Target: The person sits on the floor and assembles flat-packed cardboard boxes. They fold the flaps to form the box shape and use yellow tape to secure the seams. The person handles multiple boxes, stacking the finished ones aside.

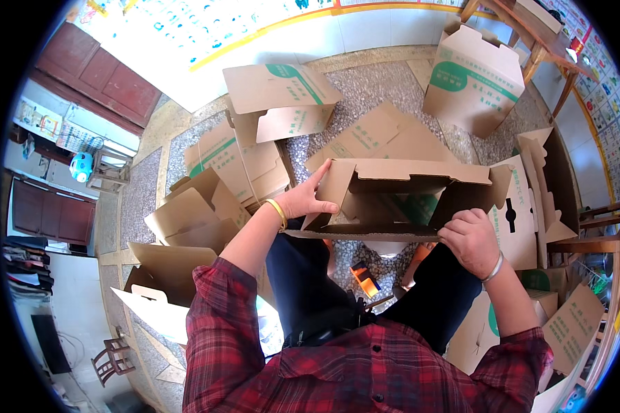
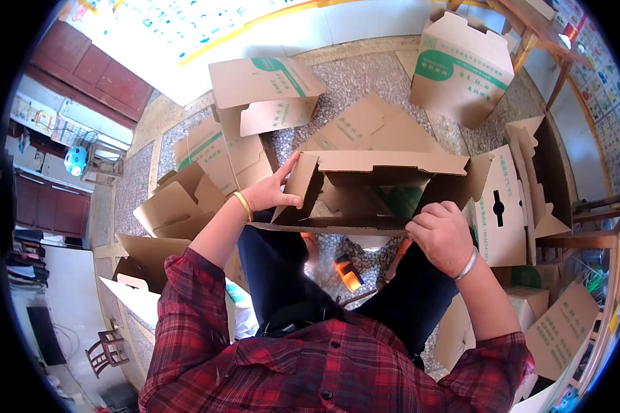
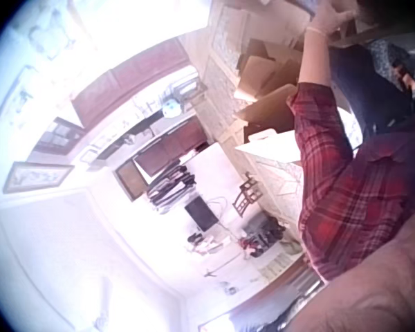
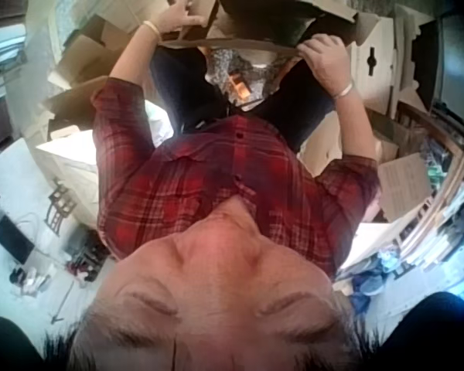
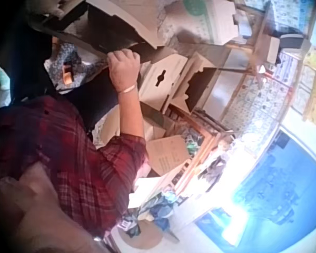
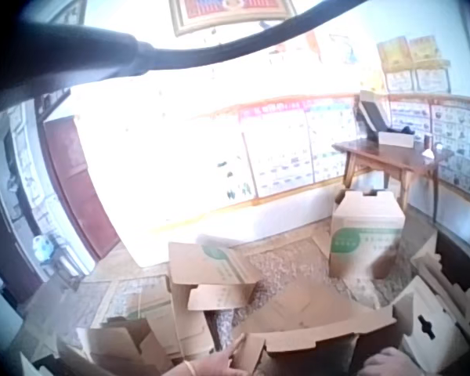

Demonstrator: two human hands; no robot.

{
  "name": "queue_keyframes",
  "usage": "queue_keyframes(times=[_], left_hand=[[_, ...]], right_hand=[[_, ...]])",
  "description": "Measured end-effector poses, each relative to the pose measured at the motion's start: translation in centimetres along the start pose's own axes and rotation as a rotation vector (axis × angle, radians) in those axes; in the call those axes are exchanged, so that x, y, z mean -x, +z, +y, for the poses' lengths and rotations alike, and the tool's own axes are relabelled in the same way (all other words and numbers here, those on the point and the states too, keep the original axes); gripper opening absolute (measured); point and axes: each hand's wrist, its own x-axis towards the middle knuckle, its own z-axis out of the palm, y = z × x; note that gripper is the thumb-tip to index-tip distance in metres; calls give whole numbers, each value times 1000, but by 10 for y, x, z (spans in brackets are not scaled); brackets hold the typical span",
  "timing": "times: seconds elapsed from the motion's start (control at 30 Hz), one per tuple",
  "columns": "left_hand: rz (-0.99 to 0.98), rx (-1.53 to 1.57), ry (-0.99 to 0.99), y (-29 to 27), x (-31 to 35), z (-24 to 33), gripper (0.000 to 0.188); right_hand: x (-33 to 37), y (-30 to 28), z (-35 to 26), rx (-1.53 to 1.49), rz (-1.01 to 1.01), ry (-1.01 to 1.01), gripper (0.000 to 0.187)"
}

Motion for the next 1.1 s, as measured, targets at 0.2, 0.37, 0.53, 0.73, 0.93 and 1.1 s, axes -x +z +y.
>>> queue_keyframes(times=[0.2, 0.37, 0.53, 0.73, 0.93, 1.1], left_hand=[[76, -52, 48, -1, -1, 15, 111], [191, 53, 340, 10, -21, 27, 50], [-17, 46, 239, 10, -21, 61, 38], [-209, -429, 392, 11, -42, 125, 57], [-289, -811, 347, 39, -73, 138, 70], [-239, -805, 258, 12, -85, 109, 80]], right_hand=[[4, -3, 9, -34, 36, -23, 14], [5, -9, 17, -74, -13, -35, 13], [11, -2, 27, -68, -35, 2, 10], [7, 4, 32, -23, -34, -18, 10], [-1, 8, 31, -8, -74, -10, 12], [9, 1, 28, 15, -26, 83, 19]])
